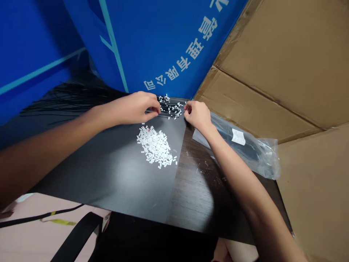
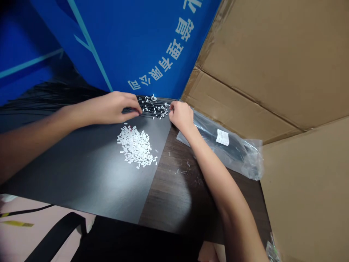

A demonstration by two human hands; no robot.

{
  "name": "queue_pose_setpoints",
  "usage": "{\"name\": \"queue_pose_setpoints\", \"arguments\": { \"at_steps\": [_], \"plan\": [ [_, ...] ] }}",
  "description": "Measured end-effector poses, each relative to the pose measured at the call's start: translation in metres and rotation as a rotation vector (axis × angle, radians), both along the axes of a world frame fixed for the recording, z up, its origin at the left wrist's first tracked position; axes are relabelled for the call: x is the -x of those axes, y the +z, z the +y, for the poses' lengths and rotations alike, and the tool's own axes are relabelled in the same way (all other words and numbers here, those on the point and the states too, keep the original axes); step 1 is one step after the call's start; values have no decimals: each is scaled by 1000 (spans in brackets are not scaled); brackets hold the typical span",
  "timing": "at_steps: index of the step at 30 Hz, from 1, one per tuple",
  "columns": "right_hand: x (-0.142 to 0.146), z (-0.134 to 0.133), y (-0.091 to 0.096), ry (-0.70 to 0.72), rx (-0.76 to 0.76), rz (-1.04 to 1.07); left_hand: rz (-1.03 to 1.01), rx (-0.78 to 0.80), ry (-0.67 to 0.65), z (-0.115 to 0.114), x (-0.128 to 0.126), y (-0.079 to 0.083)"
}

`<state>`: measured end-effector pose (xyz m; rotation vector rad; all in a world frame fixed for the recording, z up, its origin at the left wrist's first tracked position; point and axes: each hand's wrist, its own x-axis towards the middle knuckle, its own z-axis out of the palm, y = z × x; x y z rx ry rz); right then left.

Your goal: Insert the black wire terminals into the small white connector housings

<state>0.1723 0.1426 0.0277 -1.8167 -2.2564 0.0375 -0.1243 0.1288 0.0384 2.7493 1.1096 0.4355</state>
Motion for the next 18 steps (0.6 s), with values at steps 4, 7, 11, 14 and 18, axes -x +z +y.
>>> {"name": "queue_pose_setpoints", "arguments": {
  "at_steps": [4,7,11,14,18],
  "plan": [
    [-2,2,0,-2,-16,8,-108,81,-190,-41,-15,-10],
    [-4,4,0,-8,-27,1,-134,107,-244,-63,-23,-20],
    [-5,3,0,-18,-49,-2,-162,79,-304,-85,-36,-26],
    [-2,0,6,-28,-80,12,-179,37,-369,-101,-48,-29],
    [-2,3,23,-35,-178,75,-174,-29,-385,-115,-63,-40]
  ]
}}
